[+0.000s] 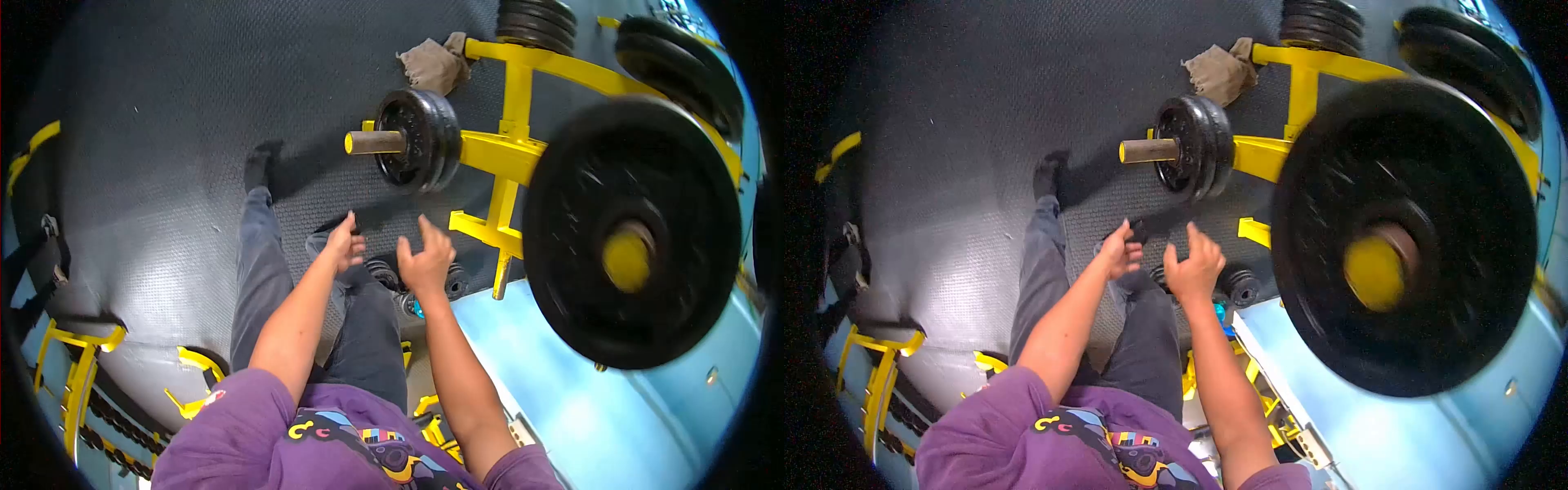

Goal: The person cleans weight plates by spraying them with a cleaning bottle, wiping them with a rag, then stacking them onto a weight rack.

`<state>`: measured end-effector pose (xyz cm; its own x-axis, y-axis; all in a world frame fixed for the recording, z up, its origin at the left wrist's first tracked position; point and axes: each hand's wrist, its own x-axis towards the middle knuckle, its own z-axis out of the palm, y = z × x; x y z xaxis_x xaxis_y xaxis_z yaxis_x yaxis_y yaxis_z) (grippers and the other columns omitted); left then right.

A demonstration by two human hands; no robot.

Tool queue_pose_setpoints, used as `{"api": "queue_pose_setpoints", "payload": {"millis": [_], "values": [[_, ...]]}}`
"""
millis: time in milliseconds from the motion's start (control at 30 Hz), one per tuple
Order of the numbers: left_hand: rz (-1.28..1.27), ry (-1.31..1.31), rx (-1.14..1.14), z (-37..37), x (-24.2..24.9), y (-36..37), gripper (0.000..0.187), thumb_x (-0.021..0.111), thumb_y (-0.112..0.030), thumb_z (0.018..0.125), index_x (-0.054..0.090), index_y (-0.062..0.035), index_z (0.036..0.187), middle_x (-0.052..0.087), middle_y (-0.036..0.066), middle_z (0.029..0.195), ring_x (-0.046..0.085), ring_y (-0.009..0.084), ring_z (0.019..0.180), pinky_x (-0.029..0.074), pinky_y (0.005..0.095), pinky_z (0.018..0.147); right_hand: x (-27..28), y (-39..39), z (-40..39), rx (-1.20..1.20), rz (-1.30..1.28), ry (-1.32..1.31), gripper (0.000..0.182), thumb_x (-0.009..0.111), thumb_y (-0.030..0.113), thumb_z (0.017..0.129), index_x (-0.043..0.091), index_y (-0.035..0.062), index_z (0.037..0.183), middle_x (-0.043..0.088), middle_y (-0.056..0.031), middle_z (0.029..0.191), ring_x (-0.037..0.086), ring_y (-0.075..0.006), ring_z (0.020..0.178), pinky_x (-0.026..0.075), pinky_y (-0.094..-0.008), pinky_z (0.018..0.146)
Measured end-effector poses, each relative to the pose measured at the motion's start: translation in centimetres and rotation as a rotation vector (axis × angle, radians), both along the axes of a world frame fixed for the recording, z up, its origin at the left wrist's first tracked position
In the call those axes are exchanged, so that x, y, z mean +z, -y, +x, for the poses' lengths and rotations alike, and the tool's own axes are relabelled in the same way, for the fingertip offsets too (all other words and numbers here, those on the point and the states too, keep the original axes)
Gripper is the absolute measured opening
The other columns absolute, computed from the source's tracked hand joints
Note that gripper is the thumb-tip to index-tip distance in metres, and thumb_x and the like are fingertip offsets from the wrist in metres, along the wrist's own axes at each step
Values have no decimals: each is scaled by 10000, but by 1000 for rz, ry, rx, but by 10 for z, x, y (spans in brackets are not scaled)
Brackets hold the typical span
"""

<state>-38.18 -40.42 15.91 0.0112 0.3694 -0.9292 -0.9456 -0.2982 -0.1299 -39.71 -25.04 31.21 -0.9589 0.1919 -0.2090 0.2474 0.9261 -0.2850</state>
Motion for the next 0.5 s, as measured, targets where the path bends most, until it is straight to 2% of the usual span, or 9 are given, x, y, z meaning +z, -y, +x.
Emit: {"api": "queue_pose_setpoints", "payload": {"millis": [67, 100, 167, 200, 267, 367, 433, 467, 500], "values": [[-32, -13, -83, 17, 42, 3, 847, 423, -721, 910, 298, -165, 1536, 496, 138, 1363, 503, 259, 1106, 362, 543, 1021, 20, -4, 36, -51, -22, 88, 592, 694, 341, 777, 592, 66, 1291, 641, -143, 1200, 558, -339, 1137, 387, -494, 983], [-49, -36, -120, 28, 59, 1, 849, 459, -717, 898, 318, -163, 1525, 522, 132, 1307, 513, 261, 1092, 365, 541, 1020, 33, -7, 49, -88, -22, 63, 592, 694, 341, 777, 592, 66, 1291, 641, -143, 1200, 558, -339, 1137, 387, -494, 983], [-74, -101, -259, 50, 82, -6, 831, 515, -696, 887, 369, -151, 1496, 557, 122, 1244, 531, 260, 1066, 375, 542, 1006, 61, -14, 73, -222, -3, 239, 579, 671, 366, 788, 600, 78, 1284, 641, -144, 1208, 554, -335, 1154, 379, -493, 996], [-68, -126, -318, 58, 100, -7, 831, 515, -696, 887, 369, -151, 1496, 557, 122, 1244, 531, 260, 1066, 375, 542, 1006, 74, -18, 83, -276, 6, 230, 538, 685, 322, 791, 615, 70, 1261, 643, -140, 1196, 558, -349, 1136, 398, -483, 988], [-47, -213, -497, 66, 134, -6, 775, 557, -667, 883, 435, -152, 1450, 580, 126, 1229, 549, 267, 1060, 401, 523, 958, 98, -26, 103, -390, -14, 219, 530, 684, 323, 792, 619, 70, 1253, 648, -139, 1182, 560, -341, 1136, 401, -479, 988], [-33, -266, -607, 84, 146, 3, 731, 569, -653, 884, 473, -166, 1420, 593, 124, 1205, 561, 265, 1040, 418, 489, 905, 117, -37, 147, -539, -39, 202, 516, 694, 320, 784, 629, 70, 1231, 662, -135, 1133, 579, -329, 1112, 426, -464, 970], [-37, -301, -699, 91, 156, 11, 707, 575, -647, 884, 484, -179, 1406, 590, 123, 1201, 561, 260, 1039, 421, 456, 882, 120, -41, 185, -665, -209, 210, 503, 646, 325, 817, 614, 80, 1255, 644, -152, 1196, 562, -359, 1145, 403, -513, 998], [-61, -302, -710, 95, 159, 13, 705, 575, -644, 886, 479, -180, 1409, 591, 121, 1198, 561, 257, 1039, 420, 456, 886, 111, -39, 210, -668, -180, 77, 470, 713, 279, 789, 655, 34, 1186, 679, -146, 1012, 646, -353, 915, 511, -426, 845], [-87, -299, -727, 102, 162, 18, 704, 574, -642, 888, 474, -181, 1411, 591, 119, 1195, 560, 255, 1040, 419, 456, 889, 117, -34, 235, -711, -188, 67, 470, 713, 279, 789, 655, 34, 1186, 679, -146, 1012, 646, -353, 915, 511, -426, 845]]}}
